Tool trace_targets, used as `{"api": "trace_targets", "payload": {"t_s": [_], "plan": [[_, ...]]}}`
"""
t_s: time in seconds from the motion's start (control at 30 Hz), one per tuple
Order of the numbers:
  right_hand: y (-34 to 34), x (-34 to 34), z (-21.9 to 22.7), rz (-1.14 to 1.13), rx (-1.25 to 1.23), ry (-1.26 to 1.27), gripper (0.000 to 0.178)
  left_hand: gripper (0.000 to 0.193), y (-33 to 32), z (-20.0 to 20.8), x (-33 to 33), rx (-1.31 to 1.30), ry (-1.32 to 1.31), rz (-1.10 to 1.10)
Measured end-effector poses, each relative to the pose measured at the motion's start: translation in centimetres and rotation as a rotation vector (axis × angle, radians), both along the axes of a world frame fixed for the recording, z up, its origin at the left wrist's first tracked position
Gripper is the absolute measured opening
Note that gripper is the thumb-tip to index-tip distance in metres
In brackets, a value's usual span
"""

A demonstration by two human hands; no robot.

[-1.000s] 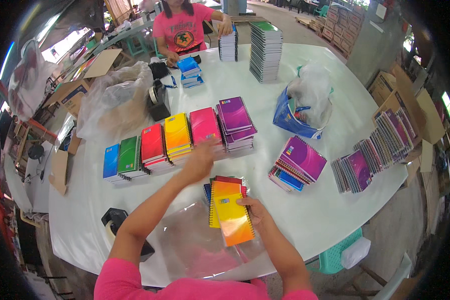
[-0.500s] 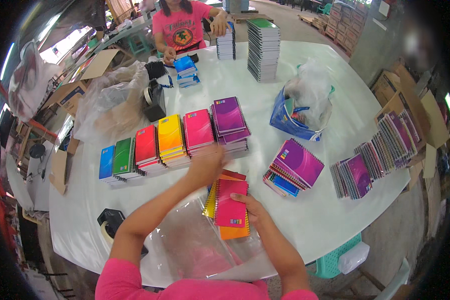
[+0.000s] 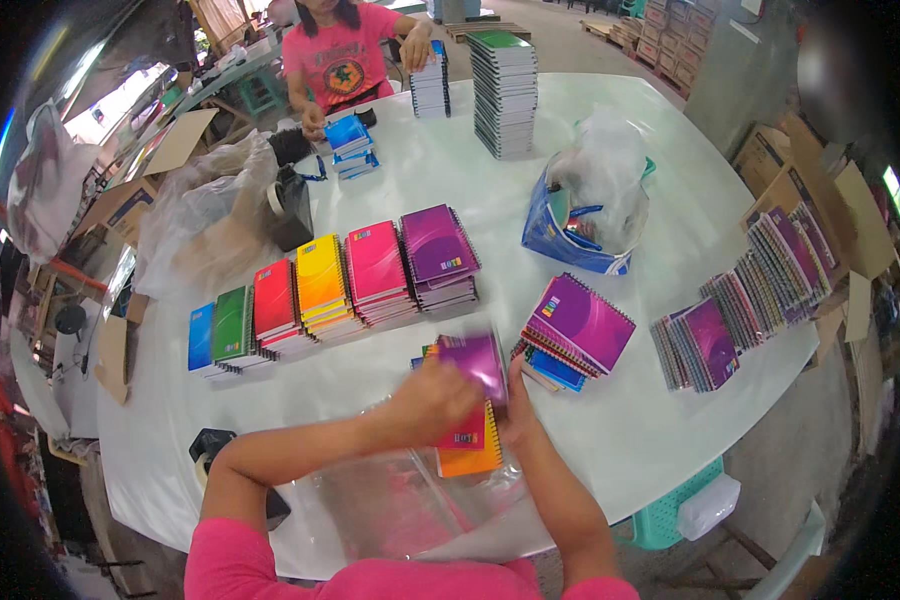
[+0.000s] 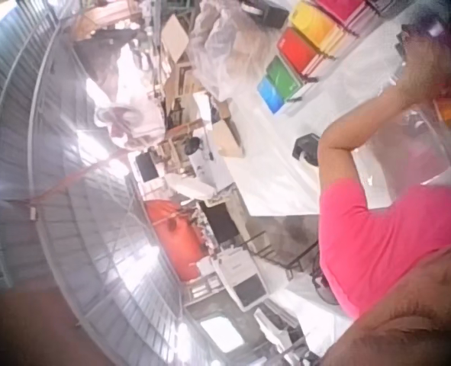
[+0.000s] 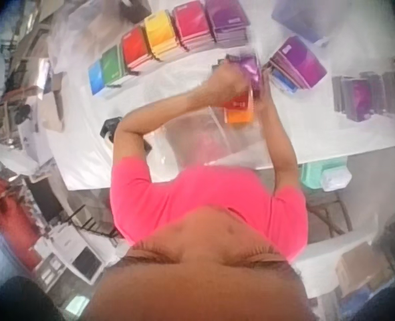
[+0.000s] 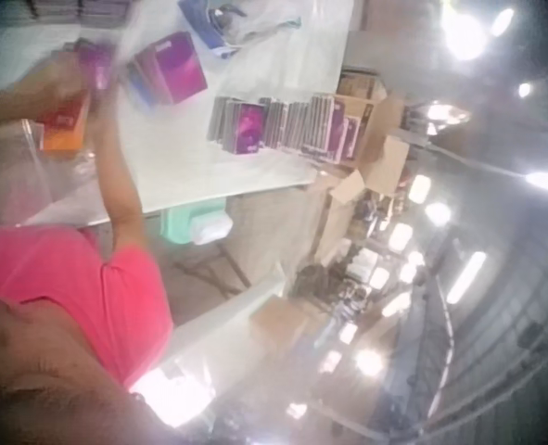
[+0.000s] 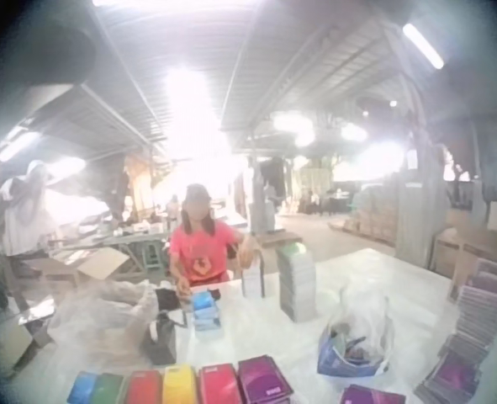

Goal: The person gathers small colorful notebooks from the table, stacks them, places the stack into a plastic bag, and then seals the bag with tape.

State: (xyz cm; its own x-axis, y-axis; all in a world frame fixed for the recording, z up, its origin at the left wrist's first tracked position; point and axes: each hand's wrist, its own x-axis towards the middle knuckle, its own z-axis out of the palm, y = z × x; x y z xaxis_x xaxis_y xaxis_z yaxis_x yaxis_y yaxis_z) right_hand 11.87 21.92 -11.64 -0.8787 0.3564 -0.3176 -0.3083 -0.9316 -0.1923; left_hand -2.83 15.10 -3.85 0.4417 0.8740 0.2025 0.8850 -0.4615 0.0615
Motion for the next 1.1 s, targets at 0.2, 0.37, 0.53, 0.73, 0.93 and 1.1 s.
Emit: {"api": "trace_targets", "payload": {"t_s": [0.2,0.37,0.53,0.73,0.93,1.1], "plan": [[-0.2,-0.6,-1.6,0.091,0.037,-0.192,0.045,0.034,5.1,-4.5,-12.1,0.363,-0.076,0.527],[0.0,0.2,-2.5,0.024,0.085,-0.246,0.051,0.017,4.5,-2.3,-10.7,0.322,-0.038,0.498],[0.6,-0.2,-2.3,0.043,0.063,-0.153,0.063,0.02,-2.4,-0.4,-0.1,0.138,-0.325,-0.013],[0.7,1.5,-3.7,0.027,0.103,-0.144,0.06,0.033,-0.8,7.6,-2.6,0.078,-0.623,-0.051],[0.4,3.0,-1.4,0.122,-0.034,-0.018,0.055,0.044,4.1,0.9,-5.0,-0.524,-0.469,-0.324],[-1.0,2.2,-1.2,0.228,-0.091,-0.166,0.051,0.03,10.3,-3.7,-7.4,0.245,-0.217,0.354]]}}
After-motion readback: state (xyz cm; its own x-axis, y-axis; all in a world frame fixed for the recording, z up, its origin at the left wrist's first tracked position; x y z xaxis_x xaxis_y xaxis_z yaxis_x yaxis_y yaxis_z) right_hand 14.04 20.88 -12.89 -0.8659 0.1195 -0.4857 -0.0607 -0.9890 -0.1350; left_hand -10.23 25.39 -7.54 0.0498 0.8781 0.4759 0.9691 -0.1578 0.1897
